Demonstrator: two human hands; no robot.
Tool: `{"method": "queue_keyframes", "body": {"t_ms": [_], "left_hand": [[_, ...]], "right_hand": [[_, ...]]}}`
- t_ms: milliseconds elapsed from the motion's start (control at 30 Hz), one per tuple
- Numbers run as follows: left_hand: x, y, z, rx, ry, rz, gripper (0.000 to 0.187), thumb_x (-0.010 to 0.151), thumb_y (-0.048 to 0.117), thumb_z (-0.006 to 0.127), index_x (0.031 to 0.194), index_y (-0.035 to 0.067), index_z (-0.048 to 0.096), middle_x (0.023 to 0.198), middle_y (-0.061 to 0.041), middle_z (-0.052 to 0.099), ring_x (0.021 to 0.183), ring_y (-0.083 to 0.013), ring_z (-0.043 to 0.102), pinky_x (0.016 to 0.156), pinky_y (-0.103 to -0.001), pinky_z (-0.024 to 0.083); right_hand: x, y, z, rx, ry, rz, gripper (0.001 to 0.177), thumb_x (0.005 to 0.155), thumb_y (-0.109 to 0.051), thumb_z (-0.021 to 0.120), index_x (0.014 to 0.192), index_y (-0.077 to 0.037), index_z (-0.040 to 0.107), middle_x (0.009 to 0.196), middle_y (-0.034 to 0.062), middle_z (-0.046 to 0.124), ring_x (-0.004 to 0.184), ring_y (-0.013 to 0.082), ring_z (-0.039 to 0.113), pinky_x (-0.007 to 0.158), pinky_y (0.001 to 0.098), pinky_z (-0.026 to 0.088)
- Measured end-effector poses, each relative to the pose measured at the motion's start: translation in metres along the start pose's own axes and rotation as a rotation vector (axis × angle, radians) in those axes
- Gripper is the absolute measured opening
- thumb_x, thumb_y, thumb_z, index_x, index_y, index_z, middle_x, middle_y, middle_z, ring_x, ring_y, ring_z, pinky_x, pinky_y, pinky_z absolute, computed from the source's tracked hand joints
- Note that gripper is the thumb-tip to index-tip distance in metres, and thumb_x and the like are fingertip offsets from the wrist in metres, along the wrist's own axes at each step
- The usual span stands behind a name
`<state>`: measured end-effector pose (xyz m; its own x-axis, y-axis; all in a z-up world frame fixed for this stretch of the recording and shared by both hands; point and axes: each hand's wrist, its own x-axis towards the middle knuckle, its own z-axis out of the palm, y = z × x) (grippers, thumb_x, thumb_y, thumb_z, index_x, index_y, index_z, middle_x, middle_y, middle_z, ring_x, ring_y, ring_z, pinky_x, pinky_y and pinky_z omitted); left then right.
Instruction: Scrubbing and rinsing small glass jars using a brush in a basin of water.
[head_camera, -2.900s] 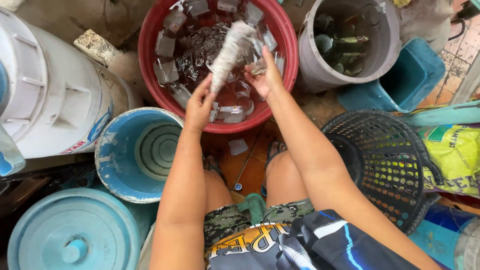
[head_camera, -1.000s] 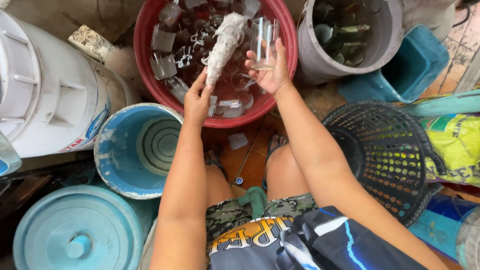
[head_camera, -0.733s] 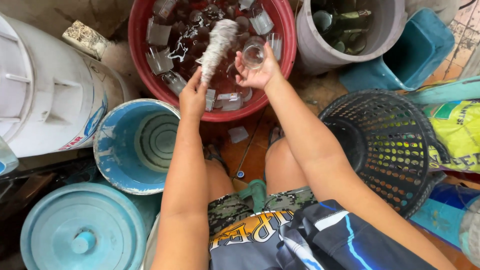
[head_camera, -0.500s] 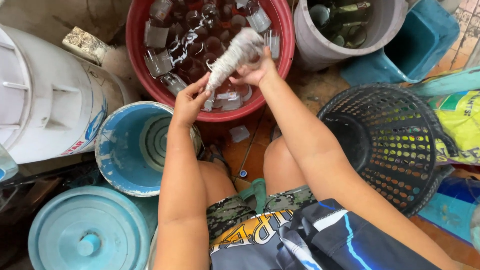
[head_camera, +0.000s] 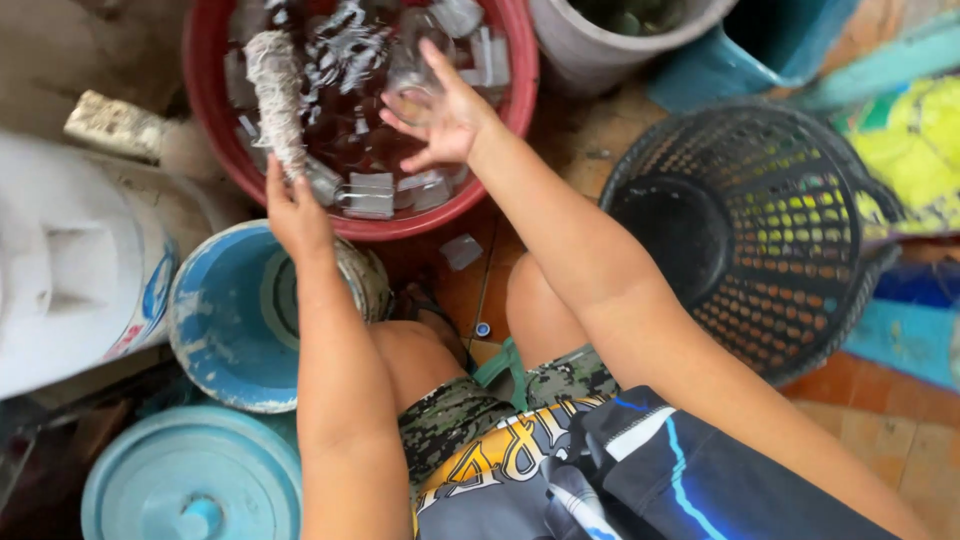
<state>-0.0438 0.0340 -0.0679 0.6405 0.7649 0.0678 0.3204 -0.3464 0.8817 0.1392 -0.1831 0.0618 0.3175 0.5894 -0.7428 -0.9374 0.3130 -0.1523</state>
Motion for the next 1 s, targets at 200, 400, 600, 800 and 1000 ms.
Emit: {"method": "queue_keyframes", "body": {"t_ms": [200, 400, 600, 800, 1000], "left_hand": [[0.025, -0.057, 0.007, -0.089, -0.028, 0.211, 0.047, 0.097, 0.007, 0.064, 0.143, 0.002, 0.058, 0.144, -0.013, 0.062, 0.122, -0.0221, 0.06, 0.108, -0.035, 0.043], [0.008, -0.009, -0.001, -0.294, -0.123, -0.137, 0.047, 0.106, 0.012, 0.06, 0.152, 0.017, 0.052, 0.118, -0.005, 0.067, 0.08, -0.0129, 0.054, 0.059, -0.029, 0.048], [0.0, 0.006, -0.004, -0.262, -0.173, -0.353, 0.047, 0.111, 0.017, 0.056, 0.157, 0.027, 0.05, 0.093, 0.002, 0.062, 0.056, -0.0089, 0.035, 0.046, -0.027, 0.032], [0.001, -0.01, -0.003, -0.202, -0.208, -0.289, 0.044, 0.115, 0.015, 0.056, 0.157, 0.027, 0.051, 0.097, 0.002, 0.062, 0.065, -0.0087, 0.038, 0.052, -0.028, 0.034], [-0.001, -0.016, -0.002, -0.173, -0.263, -0.241, 0.044, 0.117, 0.012, 0.055, 0.159, 0.024, 0.049, 0.096, 0.0, 0.06, 0.062, -0.01, 0.035, 0.051, -0.03, 0.03]], "right_hand": [[-0.112, -0.06, -0.083, -0.407, -0.467, -0.525, 0.056, 0.082, -0.029, 0.082, 0.132, -0.013, 0.062, 0.134, 0.0073, 0.068, 0.122, 0.0223, 0.068, 0.102, 0.0476, 0.057], [-0.251, -0.074, -0.256, -0.561, -0.344, -0.686, 0.055, 0.093, -0.01, 0.063, 0.146, -0.015, 0.046, 0.146, 0.0091, 0.056, 0.137, 0.0276, 0.058, 0.117, 0.0485, 0.052], [-0.218, -0.022, -0.401, -0.381, 0.434, -0.553, 0.076, 0.079, -0.003, 0.067, 0.148, -0.028, 0.044, 0.129, 0.008, 0.053, 0.108, 0.0283, 0.066, 0.094, 0.0446, 0.054], [-0.138, 0.045, -0.518, -0.468, 1.061, -0.281, 0.07, 0.077, -0.021, 0.08, 0.138, -0.025, 0.046, 0.128, 0.0031, 0.06, 0.099, 0.0184, 0.064, 0.074, 0.0343, 0.055], [-0.086, 0.104, -0.573, -1.074, 1.278, -0.54, 0.077, 0.059, -0.032, 0.092, 0.124, -0.014, 0.055, 0.113, 0.0058, 0.066, 0.101, 0.0209, 0.064, 0.091, 0.0309, 0.049]]}}
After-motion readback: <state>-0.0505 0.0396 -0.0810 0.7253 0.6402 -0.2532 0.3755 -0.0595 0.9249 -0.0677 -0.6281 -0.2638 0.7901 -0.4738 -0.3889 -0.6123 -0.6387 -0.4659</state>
